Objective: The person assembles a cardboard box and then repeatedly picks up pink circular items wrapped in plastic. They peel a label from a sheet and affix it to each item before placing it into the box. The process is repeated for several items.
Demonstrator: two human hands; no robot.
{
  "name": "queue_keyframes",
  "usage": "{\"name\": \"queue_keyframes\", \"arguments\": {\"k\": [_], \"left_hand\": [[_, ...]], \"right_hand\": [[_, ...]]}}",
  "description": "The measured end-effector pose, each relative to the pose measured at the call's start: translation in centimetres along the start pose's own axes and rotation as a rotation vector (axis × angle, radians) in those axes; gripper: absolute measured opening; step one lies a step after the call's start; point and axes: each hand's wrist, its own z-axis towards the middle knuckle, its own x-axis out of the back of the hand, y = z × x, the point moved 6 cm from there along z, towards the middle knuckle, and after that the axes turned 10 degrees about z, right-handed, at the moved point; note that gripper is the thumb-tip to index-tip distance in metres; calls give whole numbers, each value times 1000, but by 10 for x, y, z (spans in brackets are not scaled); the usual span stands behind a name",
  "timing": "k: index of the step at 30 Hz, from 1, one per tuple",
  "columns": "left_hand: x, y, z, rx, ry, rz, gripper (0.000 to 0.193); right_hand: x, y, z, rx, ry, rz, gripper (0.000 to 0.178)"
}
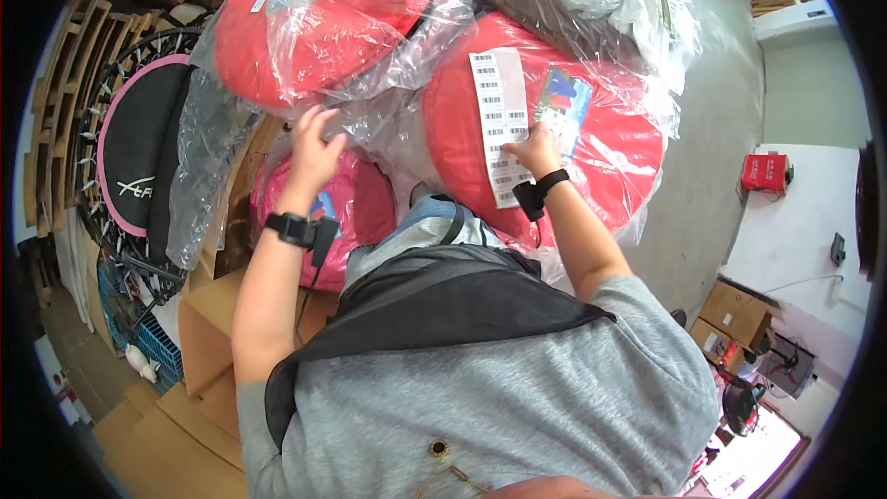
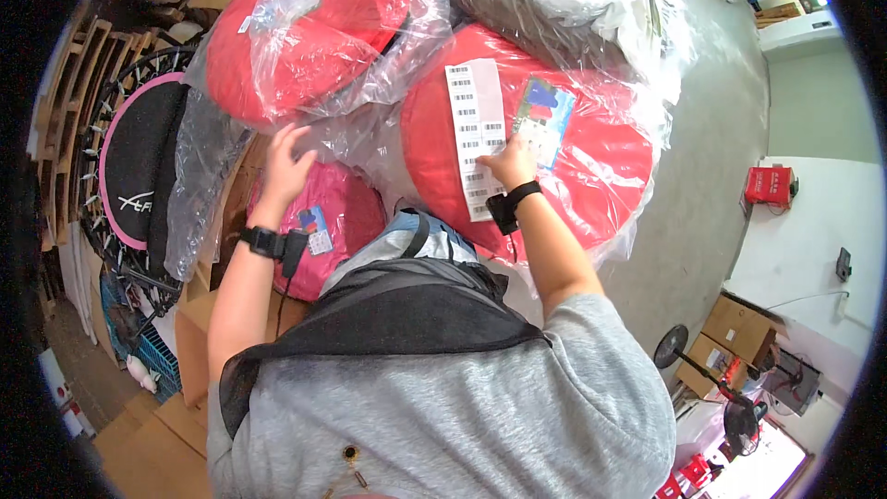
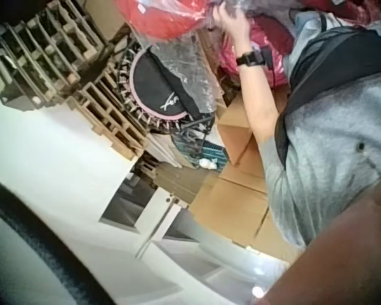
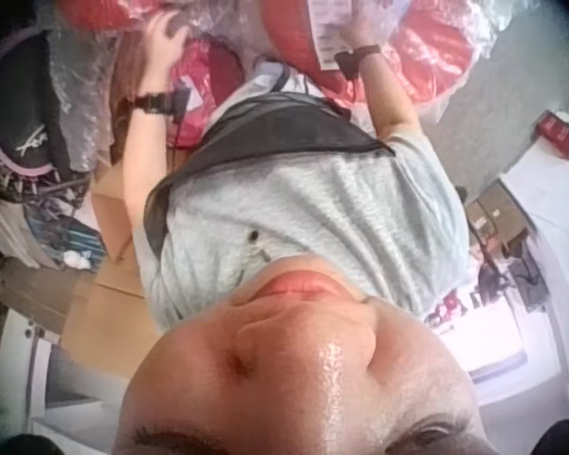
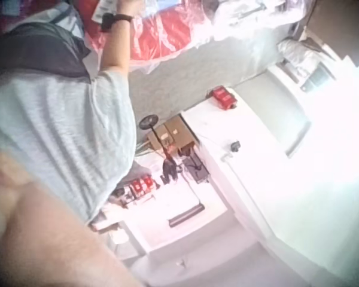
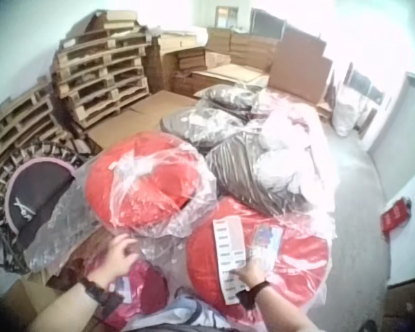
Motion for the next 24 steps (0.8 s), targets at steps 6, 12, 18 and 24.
{"name": "queue_keyframes", "arguments": {"k": [6, 12, 18, 24], "left_hand": [[-65, 107, 49, -285, -201, -45, 34], [-124, 159, 63, -422, -373, -114, 29], [-150, 190, 67, -413, -299, -178, 23], [-144, 215, 68, -495, -249, -133, 18]], "right_hand": [[20, -16, 2, 25, 219, -61, 61], [13, -15, 17, -34, -67, 329, 41], [0, -24, 6, -117, -321, 1036, 22], [18, -45, -4, 154, -247, 930, 17]]}}
